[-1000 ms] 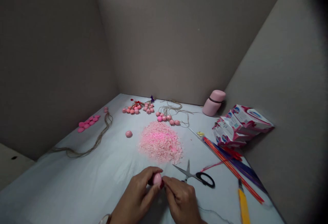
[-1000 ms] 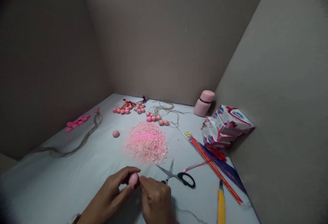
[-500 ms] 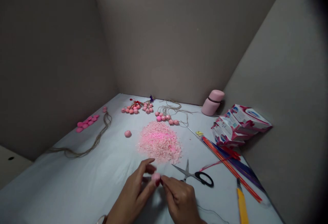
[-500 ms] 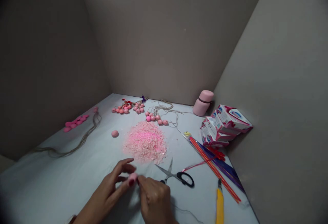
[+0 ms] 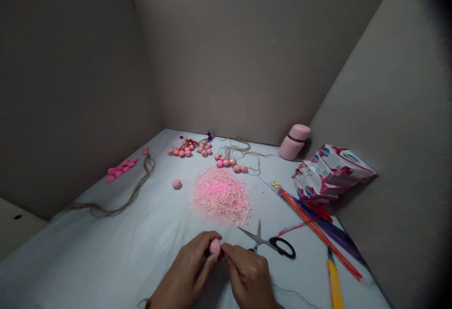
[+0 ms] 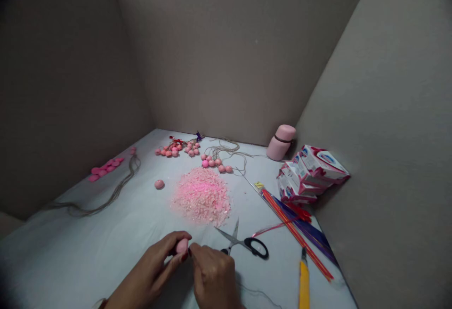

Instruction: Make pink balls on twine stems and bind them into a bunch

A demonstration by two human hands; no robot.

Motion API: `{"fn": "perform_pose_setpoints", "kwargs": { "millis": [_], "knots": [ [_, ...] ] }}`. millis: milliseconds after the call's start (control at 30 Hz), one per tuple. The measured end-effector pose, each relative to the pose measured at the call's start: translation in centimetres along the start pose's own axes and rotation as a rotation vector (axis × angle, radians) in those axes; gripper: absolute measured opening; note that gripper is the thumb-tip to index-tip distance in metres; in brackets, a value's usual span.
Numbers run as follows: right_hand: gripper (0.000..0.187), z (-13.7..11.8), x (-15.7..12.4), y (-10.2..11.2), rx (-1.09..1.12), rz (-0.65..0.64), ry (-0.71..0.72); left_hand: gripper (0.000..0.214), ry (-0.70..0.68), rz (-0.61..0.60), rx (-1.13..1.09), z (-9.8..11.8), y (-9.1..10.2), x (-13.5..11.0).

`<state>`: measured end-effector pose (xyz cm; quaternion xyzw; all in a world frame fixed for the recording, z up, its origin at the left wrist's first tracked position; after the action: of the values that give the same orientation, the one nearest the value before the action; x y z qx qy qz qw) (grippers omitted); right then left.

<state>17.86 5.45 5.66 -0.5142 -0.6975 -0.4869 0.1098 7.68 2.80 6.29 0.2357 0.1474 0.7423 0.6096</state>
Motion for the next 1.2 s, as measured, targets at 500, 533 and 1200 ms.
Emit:
{"fn": "perform_pose_setpoints", "kwargs": {
  "millis": [500,533,1200],
  "knots": [
    [0.027,0.9,0.5,1.6,0.009,0.152,-0.075,0.024,0.422,0.115,-0.528,-4.0,2.9,0.0],
    [0.027,0.9,0.4,1.6,0.005,0.161,-0.075,0.022,0.465,0.116,-0.623,-4.2,2.5,-0.2],
    [0.026,1.4,0.6,1.6,0.017,0.178,-0.099,0.021,-0.068,0.279,0.454,-5.2,6.1,1.2]
  ]
}}
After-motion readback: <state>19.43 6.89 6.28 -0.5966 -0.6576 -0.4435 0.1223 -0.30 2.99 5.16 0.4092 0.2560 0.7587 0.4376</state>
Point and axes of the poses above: each hand's wrist, its own x-axis towards the middle knuckle, its own y-axis out of the back of the hand, z = x × y, the point moved 8 cm from there along x, towards the middle knuckle, and after that the axes turned 11 degrees about z, right-handed, at the moved point
